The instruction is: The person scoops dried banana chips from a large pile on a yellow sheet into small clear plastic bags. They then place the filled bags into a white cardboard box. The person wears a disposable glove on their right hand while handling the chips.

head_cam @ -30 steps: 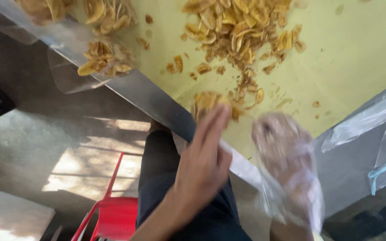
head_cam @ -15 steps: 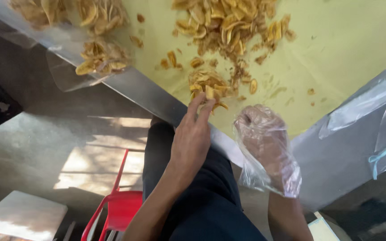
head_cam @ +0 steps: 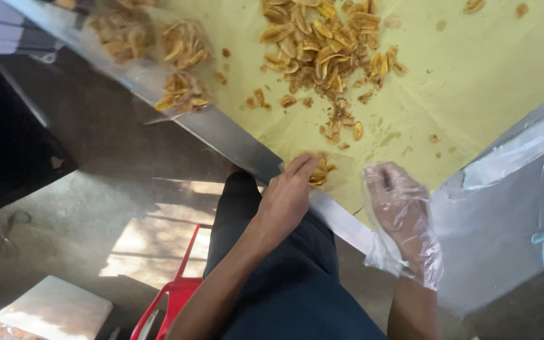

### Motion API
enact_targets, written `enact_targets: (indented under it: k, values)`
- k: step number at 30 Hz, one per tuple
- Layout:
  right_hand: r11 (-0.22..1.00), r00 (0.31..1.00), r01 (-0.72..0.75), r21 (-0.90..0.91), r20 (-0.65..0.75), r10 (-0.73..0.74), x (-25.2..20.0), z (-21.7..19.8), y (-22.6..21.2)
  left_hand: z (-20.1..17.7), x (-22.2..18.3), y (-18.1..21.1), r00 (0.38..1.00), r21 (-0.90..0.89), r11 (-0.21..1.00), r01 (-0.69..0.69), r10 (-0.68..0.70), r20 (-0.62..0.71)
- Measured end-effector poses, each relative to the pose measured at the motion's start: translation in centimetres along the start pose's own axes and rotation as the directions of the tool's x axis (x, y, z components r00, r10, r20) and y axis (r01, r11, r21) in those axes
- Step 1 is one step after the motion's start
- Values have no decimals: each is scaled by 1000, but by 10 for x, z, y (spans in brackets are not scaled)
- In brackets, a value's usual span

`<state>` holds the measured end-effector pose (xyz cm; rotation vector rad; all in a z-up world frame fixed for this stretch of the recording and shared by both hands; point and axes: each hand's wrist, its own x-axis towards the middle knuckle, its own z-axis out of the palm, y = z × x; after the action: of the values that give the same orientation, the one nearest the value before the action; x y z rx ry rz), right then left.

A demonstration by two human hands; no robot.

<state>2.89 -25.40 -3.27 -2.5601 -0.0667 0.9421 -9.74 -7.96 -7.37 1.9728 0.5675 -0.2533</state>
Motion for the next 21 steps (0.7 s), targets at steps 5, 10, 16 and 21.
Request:
enact_targets:
  k: [5,10,16,21]
  values:
    - [926,944,252,-281,-142,-299,13,-18,16,-109,-23,54,939,-47,985,-163,141,-313]
    - [965,970,142,-221,-164,-180,7,-16,22,-240,-30,53,848,-23,967,-255,212,-485]
    - [959,987,33,-282,-145,-76,5,3,0,-365,62,-23,791,-185,935,-303,138,-596]
    - [956,966,28,-293,-238,-101,-20,45,-54,-421,171,-135,783,-258,868,-425,208,-587]
